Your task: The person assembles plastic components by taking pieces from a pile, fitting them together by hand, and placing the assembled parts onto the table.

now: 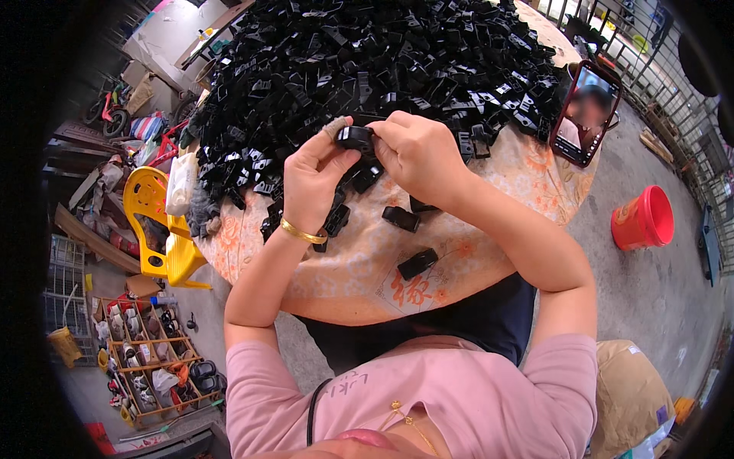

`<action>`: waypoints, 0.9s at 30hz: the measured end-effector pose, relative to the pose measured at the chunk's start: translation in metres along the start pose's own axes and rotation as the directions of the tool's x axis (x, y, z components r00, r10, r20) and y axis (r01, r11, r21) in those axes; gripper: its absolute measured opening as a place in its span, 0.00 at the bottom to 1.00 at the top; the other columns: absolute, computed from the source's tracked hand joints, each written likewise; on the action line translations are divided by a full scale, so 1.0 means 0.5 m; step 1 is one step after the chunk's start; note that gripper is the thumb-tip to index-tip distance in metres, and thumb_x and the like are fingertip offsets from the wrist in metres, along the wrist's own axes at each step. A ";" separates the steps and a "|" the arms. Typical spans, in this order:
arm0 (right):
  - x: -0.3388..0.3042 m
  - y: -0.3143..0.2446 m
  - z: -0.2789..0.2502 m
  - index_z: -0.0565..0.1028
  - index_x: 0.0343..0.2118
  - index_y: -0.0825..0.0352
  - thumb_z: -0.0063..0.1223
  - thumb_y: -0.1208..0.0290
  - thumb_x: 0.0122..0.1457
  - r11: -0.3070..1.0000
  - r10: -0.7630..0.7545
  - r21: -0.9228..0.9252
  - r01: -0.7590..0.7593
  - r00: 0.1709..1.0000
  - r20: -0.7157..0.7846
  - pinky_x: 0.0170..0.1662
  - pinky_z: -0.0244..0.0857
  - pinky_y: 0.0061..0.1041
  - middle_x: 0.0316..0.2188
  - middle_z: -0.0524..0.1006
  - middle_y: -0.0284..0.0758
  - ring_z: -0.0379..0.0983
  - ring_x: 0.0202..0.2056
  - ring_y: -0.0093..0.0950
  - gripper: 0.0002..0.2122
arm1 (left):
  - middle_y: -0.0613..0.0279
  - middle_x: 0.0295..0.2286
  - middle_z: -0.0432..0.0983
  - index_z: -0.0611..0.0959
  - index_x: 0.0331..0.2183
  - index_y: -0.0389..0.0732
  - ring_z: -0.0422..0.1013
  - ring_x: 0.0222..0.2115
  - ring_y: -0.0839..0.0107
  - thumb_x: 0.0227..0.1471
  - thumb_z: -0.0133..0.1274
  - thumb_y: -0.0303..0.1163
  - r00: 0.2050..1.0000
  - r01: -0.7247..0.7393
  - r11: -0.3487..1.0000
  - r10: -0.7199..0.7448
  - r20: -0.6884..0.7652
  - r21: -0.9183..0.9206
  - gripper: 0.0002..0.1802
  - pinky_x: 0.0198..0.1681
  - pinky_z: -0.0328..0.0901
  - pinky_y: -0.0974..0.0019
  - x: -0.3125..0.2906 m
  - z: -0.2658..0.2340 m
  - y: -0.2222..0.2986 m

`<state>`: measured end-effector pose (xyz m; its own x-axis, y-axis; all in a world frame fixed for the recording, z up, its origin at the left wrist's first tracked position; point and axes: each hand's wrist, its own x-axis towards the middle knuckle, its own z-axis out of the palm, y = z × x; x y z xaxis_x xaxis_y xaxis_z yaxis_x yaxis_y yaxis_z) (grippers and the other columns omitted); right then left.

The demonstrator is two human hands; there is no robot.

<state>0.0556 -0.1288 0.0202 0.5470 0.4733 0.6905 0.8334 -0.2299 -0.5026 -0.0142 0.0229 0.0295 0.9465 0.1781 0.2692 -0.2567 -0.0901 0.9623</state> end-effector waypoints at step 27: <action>-0.002 0.017 -0.042 0.75 0.28 0.68 0.61 0.66 0.35 0.990 -0.144 0.108 0.095 0.669 0.729 0.31 0.66 0.32 0.23 0.75 0.39 0.73 0.27 0.37 0.15 | 0.46 0.29 0.71 0.66 0.44 0.36 0.69 0.30 0.46 0.37 0.59 0.32 0.794 -0.184 0.751 -0.267 0.546 0.635 0.30 0.33 0.64 0.54 -0.142 0.018 0.079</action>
<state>0.0640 -0.1490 0.0260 0.1885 0.9697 0.1552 0.8682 -0.0907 -0.4879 -0.0897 -0.0021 0.0481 0.9271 -0.3693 -0.0644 -0.2428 -0.7223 0.6475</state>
